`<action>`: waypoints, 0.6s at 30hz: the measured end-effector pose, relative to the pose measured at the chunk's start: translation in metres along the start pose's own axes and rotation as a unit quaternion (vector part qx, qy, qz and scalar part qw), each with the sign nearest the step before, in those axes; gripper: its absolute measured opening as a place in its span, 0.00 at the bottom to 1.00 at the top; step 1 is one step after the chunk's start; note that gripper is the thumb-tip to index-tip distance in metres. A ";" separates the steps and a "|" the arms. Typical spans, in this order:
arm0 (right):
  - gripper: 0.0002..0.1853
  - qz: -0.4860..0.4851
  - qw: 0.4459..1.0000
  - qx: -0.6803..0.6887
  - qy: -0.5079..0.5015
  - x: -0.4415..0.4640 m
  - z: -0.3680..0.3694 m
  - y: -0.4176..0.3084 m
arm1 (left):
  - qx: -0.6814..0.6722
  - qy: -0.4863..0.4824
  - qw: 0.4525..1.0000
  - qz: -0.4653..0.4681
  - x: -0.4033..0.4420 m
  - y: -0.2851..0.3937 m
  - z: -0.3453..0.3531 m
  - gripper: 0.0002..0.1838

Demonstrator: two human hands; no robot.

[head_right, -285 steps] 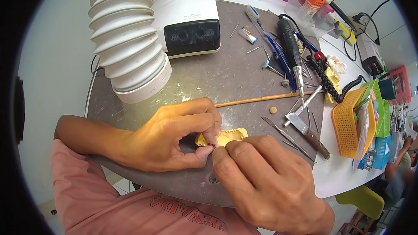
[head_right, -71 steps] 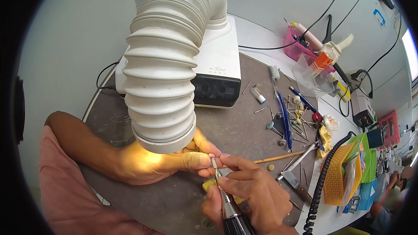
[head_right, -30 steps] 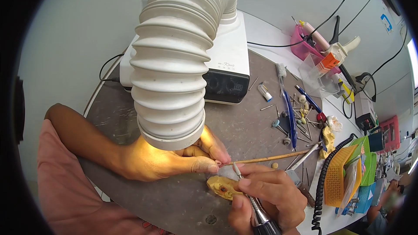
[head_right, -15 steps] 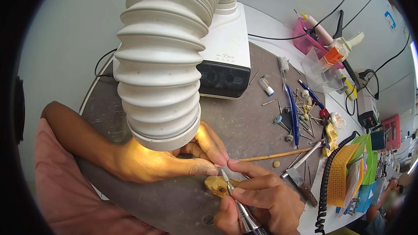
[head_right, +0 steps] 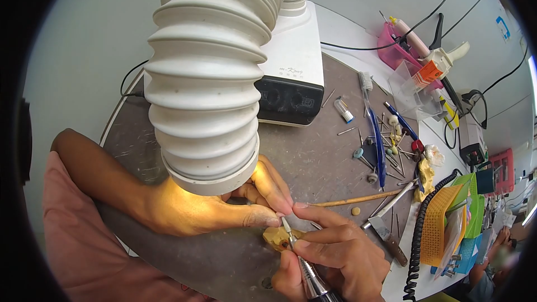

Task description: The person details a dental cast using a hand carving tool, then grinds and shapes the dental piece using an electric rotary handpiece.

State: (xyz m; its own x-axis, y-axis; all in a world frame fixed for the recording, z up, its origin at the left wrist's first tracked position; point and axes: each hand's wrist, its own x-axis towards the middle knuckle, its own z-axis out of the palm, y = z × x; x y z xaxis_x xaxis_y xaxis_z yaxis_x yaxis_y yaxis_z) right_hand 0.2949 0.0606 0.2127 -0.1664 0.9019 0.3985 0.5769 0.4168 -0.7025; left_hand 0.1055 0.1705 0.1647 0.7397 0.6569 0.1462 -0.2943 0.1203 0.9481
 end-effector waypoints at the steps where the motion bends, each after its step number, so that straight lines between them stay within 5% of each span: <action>1: 0.15 -0.010 1.000 -0.006 -0.016 0.001 -0.001 0.000 | -0.003 -0.001 1.000 -0.003 0.000 0.000 0.000 0.07; 4: 0.13 -0.084 0.994 0.054 0.044 0.006 0.010 0.011 | -0.014 -0.002 1.000 -0.005 0.000 0.000 0.000 0.07; 11: 0.11 -0.053 0.996 0.024 0.067 0.008 0.014 0.002 | -0.042 0.005 0.999 -0.033 -0.001 0.001 0.001 0.08; 18: 0.15 -0.015 1.000 -0.020 -0.013 0.000 0.002 0.000 | -0.007 -0.004 1.000 -0.024 -0.001 0.001 -0.001 0.08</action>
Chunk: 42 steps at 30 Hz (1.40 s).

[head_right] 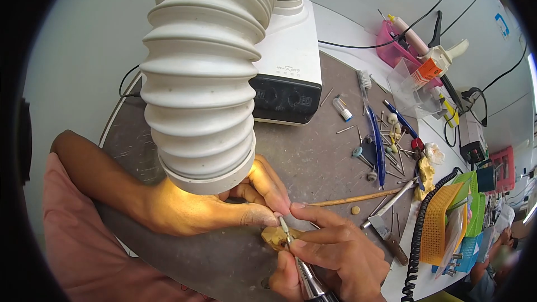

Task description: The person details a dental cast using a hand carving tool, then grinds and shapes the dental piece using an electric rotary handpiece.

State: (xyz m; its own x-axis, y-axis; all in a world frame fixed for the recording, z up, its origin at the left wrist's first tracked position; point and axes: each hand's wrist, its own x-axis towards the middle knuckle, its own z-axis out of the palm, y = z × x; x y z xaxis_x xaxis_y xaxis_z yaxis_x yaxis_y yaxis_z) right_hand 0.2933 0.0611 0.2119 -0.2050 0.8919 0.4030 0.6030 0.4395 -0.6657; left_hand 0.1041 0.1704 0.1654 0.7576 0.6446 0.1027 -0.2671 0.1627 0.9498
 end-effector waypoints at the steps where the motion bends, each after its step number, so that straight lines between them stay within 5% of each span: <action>1: 0.15 0.012 0.999 0.021 0.023 -0.001 0.001 0.000 | 0.012 -0.002 1.000 -0.001 0.000 0.001 0.000 0.08; 8: 0.16 -0.002 1.000 -0.007 -0.012 0.003 -0.001 0.002 | -0.008 0.002 1.000 -0.004 0.000 -0.001 0.001 0.08; 10: 0.11 -0.049 0.994 0.063 0.074 0.008 0.008 0.005 | -0.030 0.005 0.999 -0.012 -0.001 -0.001 0.002 0.08; 22: 0.10 -0.075 0.989 0.080 0.095 0.009 0.011 0.008 | -0.008 0.010 1.000 -0.005 0.000 0.000 0.002 0.08; 25: 0.16 0.013 1.000 0.014 0.010 0.000 0.000 -0.001 | -0.008 0.007 1.000 -0.003 0.000 -0.001 0.001 0.08; 28: 0.09 -0.076 0.991 0.059 0.091 0.010 0.011 0.006 | -0.012 0.006 1.000 -0.006 -0.001 0.000 0.001 0.08; 38: 0.09 -0.059 0.993 0.053 0.087 0.007 0.007 0.004 | -0.011 0.009 1.000 -0.016 0.000 0.001 0.002 0.08; 40: 0.16 -0.002 1.000 0.019 0.000 0.004 -0.001 -0.001 | -0.001 -0.001 1.000 -0.003 0.000 0.000 0.001 0.08; 42: 0.12 -0.040 0.997 0.041 0.044 0.007 0.005 0.005 | -0.001 0.003 1.000 -0.001 0.000 -0.002 0.001 0.08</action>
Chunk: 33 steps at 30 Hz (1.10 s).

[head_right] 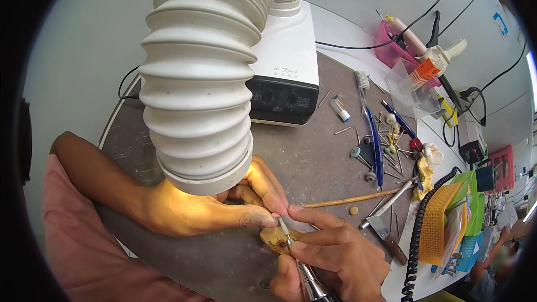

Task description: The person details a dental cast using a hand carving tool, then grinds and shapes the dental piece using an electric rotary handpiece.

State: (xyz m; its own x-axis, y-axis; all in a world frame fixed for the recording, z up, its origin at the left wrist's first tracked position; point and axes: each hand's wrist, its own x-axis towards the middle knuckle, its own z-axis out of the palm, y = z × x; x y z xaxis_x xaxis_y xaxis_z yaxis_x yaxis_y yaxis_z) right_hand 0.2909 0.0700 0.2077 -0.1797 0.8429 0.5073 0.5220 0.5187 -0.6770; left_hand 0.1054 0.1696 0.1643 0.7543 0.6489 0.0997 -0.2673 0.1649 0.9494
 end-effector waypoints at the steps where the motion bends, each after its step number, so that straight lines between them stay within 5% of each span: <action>1: 0.08 -0.038 0.998 0.022 0.044 0.003 0.003 0.001 | -0.001 0.003 1.000 0.001 0.000 0.000 0.000 0.08; 20: 0.09 -0.034 0.999 0.013 0.039 0.000 -0.001 -0.001 | 0.010 -0.001 1.000 0.013 0.000 0.000 0.000 0.08; 22: 0.16 0.050 0.998 -0.012 -0.029 -0.007 -0.007 -0.006 | -0.001 0.001 1.000 0.015 0.000 -0.001 0.000 0.08; 33: 0.11 -0.006 1.000 -0.025 -0.004 0.000 -0.004 -0.003 | -0.030 -0.001 1.000 0.001 0.000 -0.001 0.001 0.09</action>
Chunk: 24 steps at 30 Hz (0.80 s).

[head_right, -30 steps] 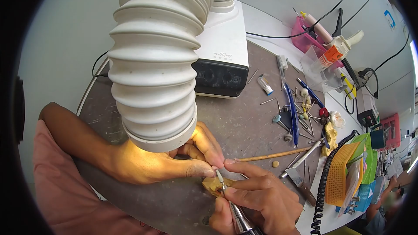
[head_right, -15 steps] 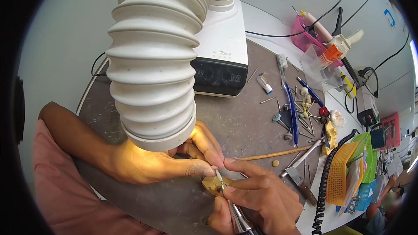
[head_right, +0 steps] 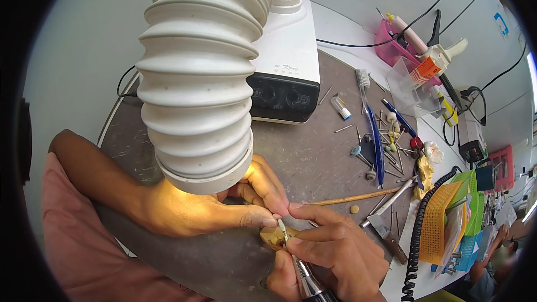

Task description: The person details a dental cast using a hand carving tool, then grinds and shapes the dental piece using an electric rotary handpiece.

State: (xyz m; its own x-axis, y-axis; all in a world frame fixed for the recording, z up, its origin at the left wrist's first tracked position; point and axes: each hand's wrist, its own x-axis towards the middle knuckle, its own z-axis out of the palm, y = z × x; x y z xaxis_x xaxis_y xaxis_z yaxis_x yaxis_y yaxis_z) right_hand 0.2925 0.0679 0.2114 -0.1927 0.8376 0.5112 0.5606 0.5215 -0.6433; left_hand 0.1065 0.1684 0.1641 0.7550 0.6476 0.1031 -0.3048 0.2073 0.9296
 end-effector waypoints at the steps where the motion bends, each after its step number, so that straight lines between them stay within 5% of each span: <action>1: 0.14 0.031 0.998 -0.024 -0.041 -0.001 -0.003 -0.002 | 0.003 0.002 1.000 0.001 0.000 0.000 0.000 0.09; 11: 0.14 0.023 0.999 -0.014 -0.022 -0.003 0.000 0.002 | 0.043 -0.042 0.998 -0.009 0.000 0.003 -0.006 0.07; 13: 0.09 -0.055 0.994 0.076 0.054 0.003 0.006 0.007 | 0.045 -0.042 0.998 -0.017 0.001 0.003 -0.006 0.07; 16: 0.14 0.021 0.999 0.000 -0.035 -0.005 -0.005 0.001 | 0.031 -0.012 0.999 0.012 0.001 -0.001 -0.003 0.08; 24: 0.13 -0.009 0.999 -0.044 -0.023 0.000 0.000 0.003 | 0.038 -0.046 0.998 -0.006 0.000 0.002 -0.006 0.08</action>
State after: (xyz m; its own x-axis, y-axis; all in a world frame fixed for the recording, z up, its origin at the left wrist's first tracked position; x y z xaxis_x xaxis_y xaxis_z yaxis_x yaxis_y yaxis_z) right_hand 0.2944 0.0696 0.2095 -0.2385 0.8358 0.4945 0.6256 0.5217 -0.5800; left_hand 0.1024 0.1736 0.1638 0.8095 0.5749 0.1197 -0.2523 0.1565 0.9549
